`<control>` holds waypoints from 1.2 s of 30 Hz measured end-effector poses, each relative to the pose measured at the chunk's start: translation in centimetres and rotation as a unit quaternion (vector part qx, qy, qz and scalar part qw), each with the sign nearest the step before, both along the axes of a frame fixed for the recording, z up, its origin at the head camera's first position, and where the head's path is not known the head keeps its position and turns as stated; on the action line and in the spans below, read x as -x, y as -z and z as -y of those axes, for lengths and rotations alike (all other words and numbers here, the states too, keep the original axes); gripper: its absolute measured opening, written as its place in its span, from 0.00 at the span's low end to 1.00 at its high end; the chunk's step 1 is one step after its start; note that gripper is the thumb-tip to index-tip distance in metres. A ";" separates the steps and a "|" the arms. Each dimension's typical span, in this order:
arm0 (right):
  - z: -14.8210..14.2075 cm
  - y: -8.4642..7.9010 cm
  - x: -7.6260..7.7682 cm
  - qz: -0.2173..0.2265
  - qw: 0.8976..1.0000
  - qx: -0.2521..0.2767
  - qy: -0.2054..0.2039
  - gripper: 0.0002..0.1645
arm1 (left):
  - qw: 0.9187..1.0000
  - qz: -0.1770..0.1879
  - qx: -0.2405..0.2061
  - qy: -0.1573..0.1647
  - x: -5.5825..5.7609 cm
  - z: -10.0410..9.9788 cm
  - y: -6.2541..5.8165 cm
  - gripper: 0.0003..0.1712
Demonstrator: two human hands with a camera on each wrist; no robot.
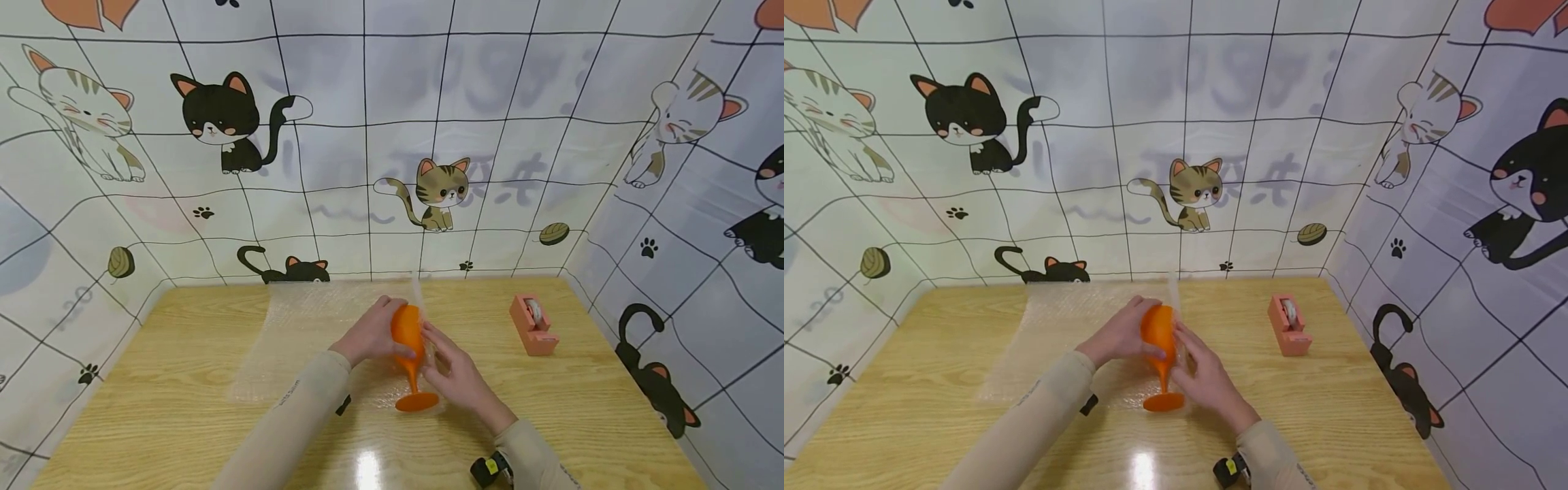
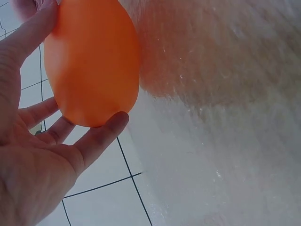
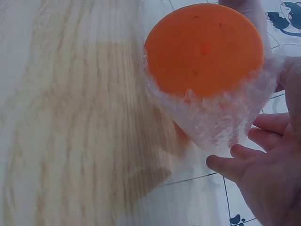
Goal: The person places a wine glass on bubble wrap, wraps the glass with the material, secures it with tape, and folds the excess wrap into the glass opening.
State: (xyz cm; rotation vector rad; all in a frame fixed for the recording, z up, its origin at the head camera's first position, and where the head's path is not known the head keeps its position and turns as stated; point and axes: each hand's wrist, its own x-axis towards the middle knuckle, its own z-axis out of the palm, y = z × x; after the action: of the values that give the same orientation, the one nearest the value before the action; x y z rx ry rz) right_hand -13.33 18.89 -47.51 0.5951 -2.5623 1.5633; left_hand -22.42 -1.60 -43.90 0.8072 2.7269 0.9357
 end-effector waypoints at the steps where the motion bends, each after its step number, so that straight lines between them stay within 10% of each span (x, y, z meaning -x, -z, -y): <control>1: 0.0 0.0 0.0 0.003 1.000 0.002 -0.001 0.39 | 1.000 -0.004 0.000 0.001 0.0 0.0 0.0 0.55; 36: -0.7 -0.1 0.3 0.005 1.000 -0.002 -0.011 0.44 | 0.997 0.041 -0.019 -0.059 -1.1 -1.7 0.9 0.59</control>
State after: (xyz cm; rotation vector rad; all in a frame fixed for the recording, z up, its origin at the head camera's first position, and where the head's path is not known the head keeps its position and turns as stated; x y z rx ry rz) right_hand -13.61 19.55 -47.37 0.6202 -2.5755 1.5712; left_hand -21.35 0.06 -44.81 0.6039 2.7187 1.0220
